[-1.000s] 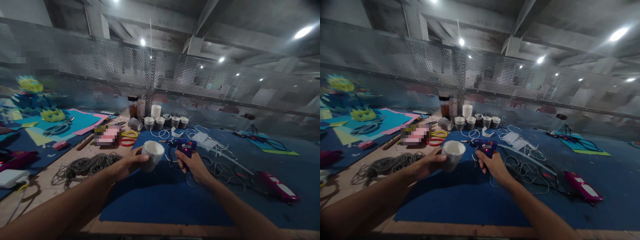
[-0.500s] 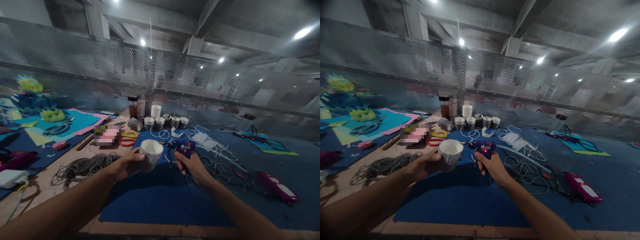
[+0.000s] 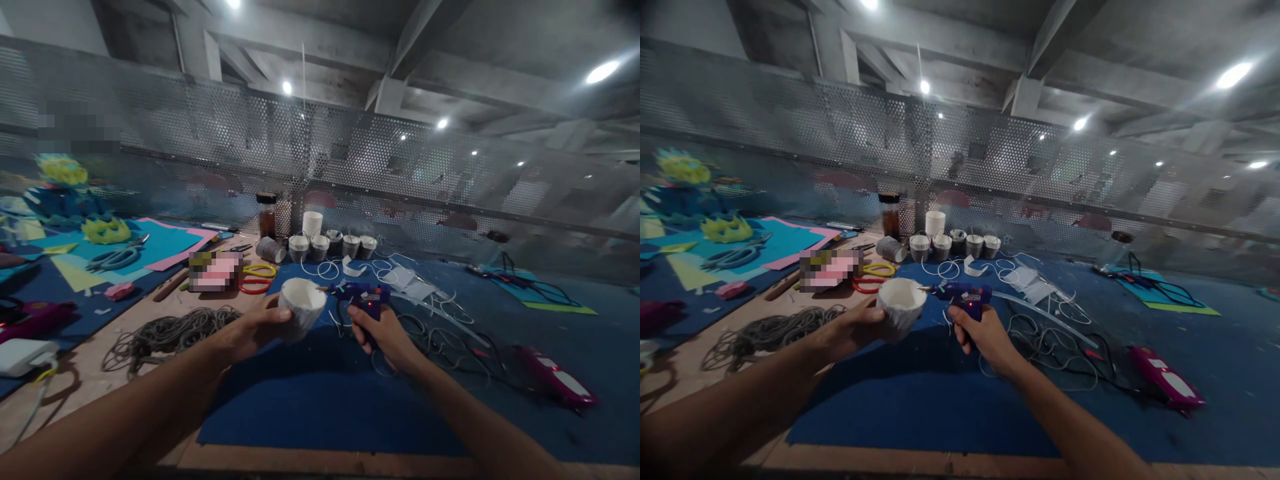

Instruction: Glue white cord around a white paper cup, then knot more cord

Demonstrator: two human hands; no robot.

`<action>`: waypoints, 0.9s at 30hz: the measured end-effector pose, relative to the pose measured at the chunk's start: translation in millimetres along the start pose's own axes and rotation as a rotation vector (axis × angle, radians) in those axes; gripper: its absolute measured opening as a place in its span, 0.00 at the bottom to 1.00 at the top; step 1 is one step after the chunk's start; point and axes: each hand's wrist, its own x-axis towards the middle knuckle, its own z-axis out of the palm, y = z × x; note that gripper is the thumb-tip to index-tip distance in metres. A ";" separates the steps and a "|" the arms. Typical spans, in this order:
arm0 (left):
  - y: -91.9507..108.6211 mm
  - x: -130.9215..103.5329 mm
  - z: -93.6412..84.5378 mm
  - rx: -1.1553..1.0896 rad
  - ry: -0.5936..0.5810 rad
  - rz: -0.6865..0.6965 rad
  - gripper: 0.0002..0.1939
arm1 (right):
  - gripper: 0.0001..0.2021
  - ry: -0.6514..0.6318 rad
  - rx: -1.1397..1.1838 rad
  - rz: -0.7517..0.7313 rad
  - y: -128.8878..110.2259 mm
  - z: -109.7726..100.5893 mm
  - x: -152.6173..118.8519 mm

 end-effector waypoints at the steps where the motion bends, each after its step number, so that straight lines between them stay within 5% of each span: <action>1: 0.3 0.2 -0.1 -0.002 -0.006 0.000 0.28 | 0.24 -0.001 0.007 -0.003 0.7 -0.1 0.1; 27: -0.3 3.2 -2.8 -0.011 0.057 0.043 0.27 | 0.24 0.015 -0.065 -0.047 -4.6 -0.3 -1.1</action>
